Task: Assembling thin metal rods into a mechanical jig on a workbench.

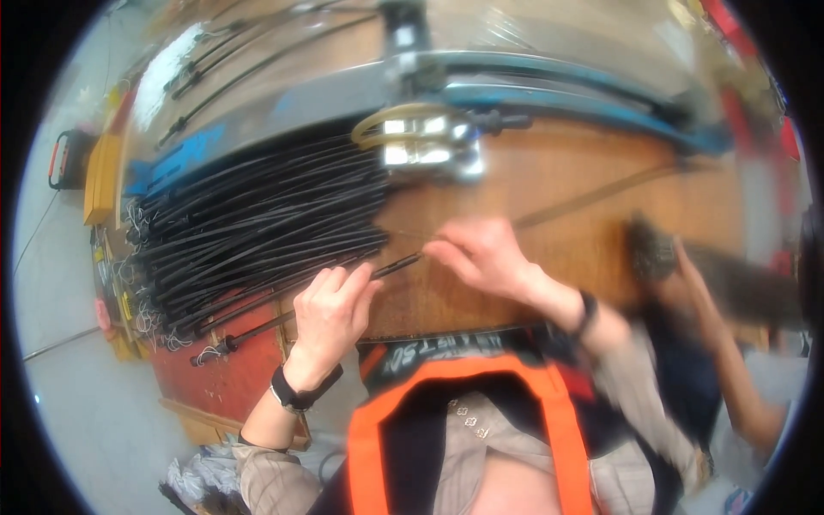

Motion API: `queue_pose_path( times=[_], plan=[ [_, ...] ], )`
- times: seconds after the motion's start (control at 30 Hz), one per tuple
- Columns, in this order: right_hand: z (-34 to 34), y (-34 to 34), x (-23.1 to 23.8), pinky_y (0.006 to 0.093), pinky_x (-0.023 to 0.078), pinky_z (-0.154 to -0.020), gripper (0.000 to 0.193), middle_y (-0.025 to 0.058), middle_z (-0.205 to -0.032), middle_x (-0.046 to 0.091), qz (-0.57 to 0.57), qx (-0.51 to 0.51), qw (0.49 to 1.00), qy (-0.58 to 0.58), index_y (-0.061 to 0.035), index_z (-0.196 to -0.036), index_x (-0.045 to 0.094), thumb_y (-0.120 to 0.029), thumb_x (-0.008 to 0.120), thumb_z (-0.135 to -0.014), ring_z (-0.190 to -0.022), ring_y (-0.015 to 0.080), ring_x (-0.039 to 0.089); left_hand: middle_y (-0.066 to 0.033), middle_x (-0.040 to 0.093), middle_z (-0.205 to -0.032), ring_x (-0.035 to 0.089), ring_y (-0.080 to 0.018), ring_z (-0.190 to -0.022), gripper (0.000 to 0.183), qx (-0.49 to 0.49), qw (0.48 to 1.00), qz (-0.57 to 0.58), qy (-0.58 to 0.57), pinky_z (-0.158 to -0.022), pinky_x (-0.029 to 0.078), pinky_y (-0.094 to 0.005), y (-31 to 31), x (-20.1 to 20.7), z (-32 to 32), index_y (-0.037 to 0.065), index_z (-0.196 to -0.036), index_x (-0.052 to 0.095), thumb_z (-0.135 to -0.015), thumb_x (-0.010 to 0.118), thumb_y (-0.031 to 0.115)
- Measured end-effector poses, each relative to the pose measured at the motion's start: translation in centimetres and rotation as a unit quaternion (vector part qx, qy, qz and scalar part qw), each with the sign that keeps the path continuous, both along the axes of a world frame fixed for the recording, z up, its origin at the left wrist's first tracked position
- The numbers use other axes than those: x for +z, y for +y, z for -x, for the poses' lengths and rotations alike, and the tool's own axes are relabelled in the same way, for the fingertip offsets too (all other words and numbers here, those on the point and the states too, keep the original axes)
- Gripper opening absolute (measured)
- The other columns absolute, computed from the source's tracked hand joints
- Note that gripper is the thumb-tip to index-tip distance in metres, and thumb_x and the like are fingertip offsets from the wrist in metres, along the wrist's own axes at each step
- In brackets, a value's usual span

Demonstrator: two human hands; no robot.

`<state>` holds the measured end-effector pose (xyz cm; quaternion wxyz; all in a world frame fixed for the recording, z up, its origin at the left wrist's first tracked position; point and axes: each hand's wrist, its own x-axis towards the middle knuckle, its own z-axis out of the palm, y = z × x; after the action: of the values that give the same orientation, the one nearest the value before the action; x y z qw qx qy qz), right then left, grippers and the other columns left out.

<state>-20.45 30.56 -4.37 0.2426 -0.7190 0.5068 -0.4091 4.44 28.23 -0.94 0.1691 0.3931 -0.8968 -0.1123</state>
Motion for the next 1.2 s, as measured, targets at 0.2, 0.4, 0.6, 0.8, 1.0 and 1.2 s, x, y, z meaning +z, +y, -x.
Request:
queue_pose_path(
  times=[0.2, 0.4, 0.6, 0.8, 1.0, 1.2],
  plan=[
    [0.0, -0.3, 0.3, 0.0376, 0.045, -0.053, 0.015, 0.0087, -0.068, 0.060, 0.137, 0.022, 0.989, 0.054, -0.0063, -0.083, 0.067, -0.016, 0.077, -0.078, -0.060, 0.0280, 0.057, -0.0057, 0.055, -0.069, 0.057, -0.0234, -0.064, 0.019, -0.005, 1.000, 0.007, 0.007, -0.053, 0.048, -0.0343, 0.3, 0.3, 0.2, 0.009, -0.098, 0.068, -0.080, 0.073, 0.014],
    [-1.7, -1.2, 0.2, 0.0375, 0.045, -0.053, 0.018, 0.0068, -0.071, 0.059, 0.208, 0.066, 0.972, 0.089, -0.0072, -0.086, 0.065, -0.016, 0.077, -0.076, -0.062, 0.0271, 0.056, -0.0063, 0.058, -0.081, 0.058, -0.0239, -0.077, 0.027, 0.005, 0.999, -0.027, 0.034, -0.065, 0.049, -0.0359, 0.6, -0.7, 0.7, 0.009, -0.103, 0.067, -0.077, 0.073, 0.011],
    [-2.5, -1.2, -1.1, 0.0378, 0.047, -0.058, 0.017, 0.0094, -0.074, 0.060, 0.135, 0.072, 0.982, 0.112, -0.0060, -0.089, 0.065, -0.013, 0.075, -0.077, -0.066, 0.0291, 0.057, -0.0046, 0.056, -0.090, 0.054, -0.0246, -0.089, 0.024, 0.097, 0.990, 0.082, -0.067, -0.076, 0.043, -0.0386, 0.7, -2.3, -3.9, 0.012, -0.098, 0.064, -0.075, 0.070, 0.009],
    [-3.9, -1.5, -2.1, 0.0396, 0.048, -0.064, 0.016, 0.0102, -0.074, 0.057, 0.064, 0.064, 0.995, 0.046, -0.0054, -0.091, 0.066, -0.014, 0.073, -0.080, -0.074, 0.0302, 0.057, -0.0072, 0.055, -0.094, 0.053, -0.0264, -0.094, 0.025, 0.129, 0.983, 0.085, -0.100, -0.081, 0.040, -0.0379, 0.4, -4.1, -4.6, 0.010, -0.092, 0.060, -0.070, 0.071, 0.004],
    [-4.4, -1.2, -0.9, 0.0408, 0.047, -0.065, 0.018, 0.0101, -0.077, 0.058, 0.088, -0.022, 0.996, -0.023, -0.0064, -0.097, 0.068, -0.016, 0.072, -0.083, -0.074, 0.0308, 0.057, -0.0071, 0.055, -0.090, 0.053, -0.0258, -0.090, 0.027, 0.107, 0.981, 0.108, -0.119, -0.078, 0.041, -0.0378, -0.2, -4.3, -4.5, 0.009, -0.096, 0.058, -0.072, 0.070, 0.006],
    [-3.2, -1.1, 1.0, 0.0405, 0.049, -0.067, 0.016, 0.0109, -0.082, 0.062, 0.024, -0.003, 0.993, 0.113, -0.0090, -0.102, 0.071, -0.012, 0.068, -0.086, -0.076, 0.0317, 0.061, -0.0074, 0.053, -0.087, 0.052, -0.0250, -0.084, 0.037, 0.075, 0.994, 0.049, -0.062, -0.072, 0.042, -0.0374, 0.4, -3.2, -5.5, 0.008, -0.106, 0.058, -0.071, 0.070, 0.007]
  ],
)
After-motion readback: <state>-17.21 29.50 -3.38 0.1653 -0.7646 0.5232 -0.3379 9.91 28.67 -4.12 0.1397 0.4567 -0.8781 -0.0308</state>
